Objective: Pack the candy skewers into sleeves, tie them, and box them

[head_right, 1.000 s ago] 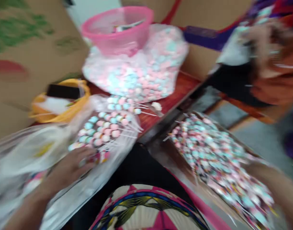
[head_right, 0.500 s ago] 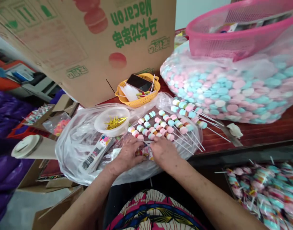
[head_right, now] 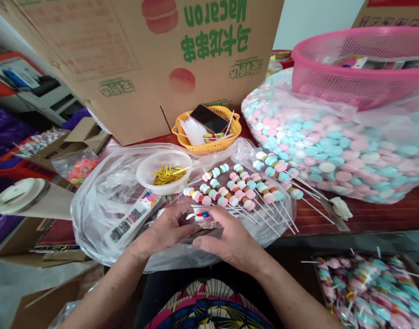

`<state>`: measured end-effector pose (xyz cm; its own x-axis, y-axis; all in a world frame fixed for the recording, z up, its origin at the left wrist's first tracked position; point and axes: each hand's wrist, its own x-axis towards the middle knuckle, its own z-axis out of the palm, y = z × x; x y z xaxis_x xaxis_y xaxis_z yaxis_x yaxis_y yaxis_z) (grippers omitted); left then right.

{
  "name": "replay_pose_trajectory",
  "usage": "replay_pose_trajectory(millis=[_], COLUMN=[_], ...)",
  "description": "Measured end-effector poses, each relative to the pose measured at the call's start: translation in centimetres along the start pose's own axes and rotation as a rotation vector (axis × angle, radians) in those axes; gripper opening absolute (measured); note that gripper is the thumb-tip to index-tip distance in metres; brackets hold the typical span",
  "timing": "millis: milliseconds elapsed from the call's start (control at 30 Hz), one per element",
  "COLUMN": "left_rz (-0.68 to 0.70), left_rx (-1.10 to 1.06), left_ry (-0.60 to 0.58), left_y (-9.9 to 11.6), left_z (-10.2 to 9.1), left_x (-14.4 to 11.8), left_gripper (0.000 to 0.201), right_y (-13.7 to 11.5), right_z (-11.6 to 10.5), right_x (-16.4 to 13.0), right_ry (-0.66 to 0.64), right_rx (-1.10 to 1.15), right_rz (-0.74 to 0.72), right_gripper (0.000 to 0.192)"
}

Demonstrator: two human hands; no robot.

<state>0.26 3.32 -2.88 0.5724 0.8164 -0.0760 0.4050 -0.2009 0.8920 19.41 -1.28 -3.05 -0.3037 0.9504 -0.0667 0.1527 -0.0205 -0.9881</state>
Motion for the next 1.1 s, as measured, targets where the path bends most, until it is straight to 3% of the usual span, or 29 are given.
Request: replay_pose_trajectory(millis=[67,200,333,400,533,667,767,900,1100], left_rz=[-0.074,-0.136,-0.116,-0.086,0.025,0.076,0.140,0.290,0.380], left_rx=[-0.115,-0.280,-0.303,-0.245,-0.061,0.087,0.174,0.220,0.299], left_ry=[-0.051,0.011,0.025,0.043,0.159,0.401,0.538,0.577,0.562], left_y=[0.0,-0.3,-0.6,-0.7,-1.6,-3.2,-4.1,-4.3,-3.7], left_z=[-0.6,-1.1,-0.9,-0.8,-0.8,-0.6,-1.0,-2.1,-3.1], left_x=[-0.4,-1.5,-2.4,-2.9,-3.8,-4.8,-5.4,-5.7,-6.0], left_gripper=[0.016,0.021,0.023,0.026,0.025,0.019,0.019,0.019,0.024], right_y=[0.2,0.5,0.1,0.0,0.7,1.7,2.2,2.2,1.9], right_z=[0.6,0.9,1.2,1.8,3.5,3.1,1.2,0.1,0.1], right_x=[0.4,0.8,1.3,1.7,2.8,3.8,4.2,4.5,4.8], right_ry=[0.086,0.172,0.046,0.025,0.152,0.229,0.264,0.128,0.107], right_rx=[-0.146,-0.265,-0.239,-0.230,-0.338,-0.465,-0.770,-1.321,-1.467], right_rz=[-0.067,-0.088,-0.181,-0.205,-0.224,-0.195,-0.166,-0.133,-0.069], right_gripper=[0.020,0.019,0.007,0.012,0.025,0.041,0.035,0.019,0.027])
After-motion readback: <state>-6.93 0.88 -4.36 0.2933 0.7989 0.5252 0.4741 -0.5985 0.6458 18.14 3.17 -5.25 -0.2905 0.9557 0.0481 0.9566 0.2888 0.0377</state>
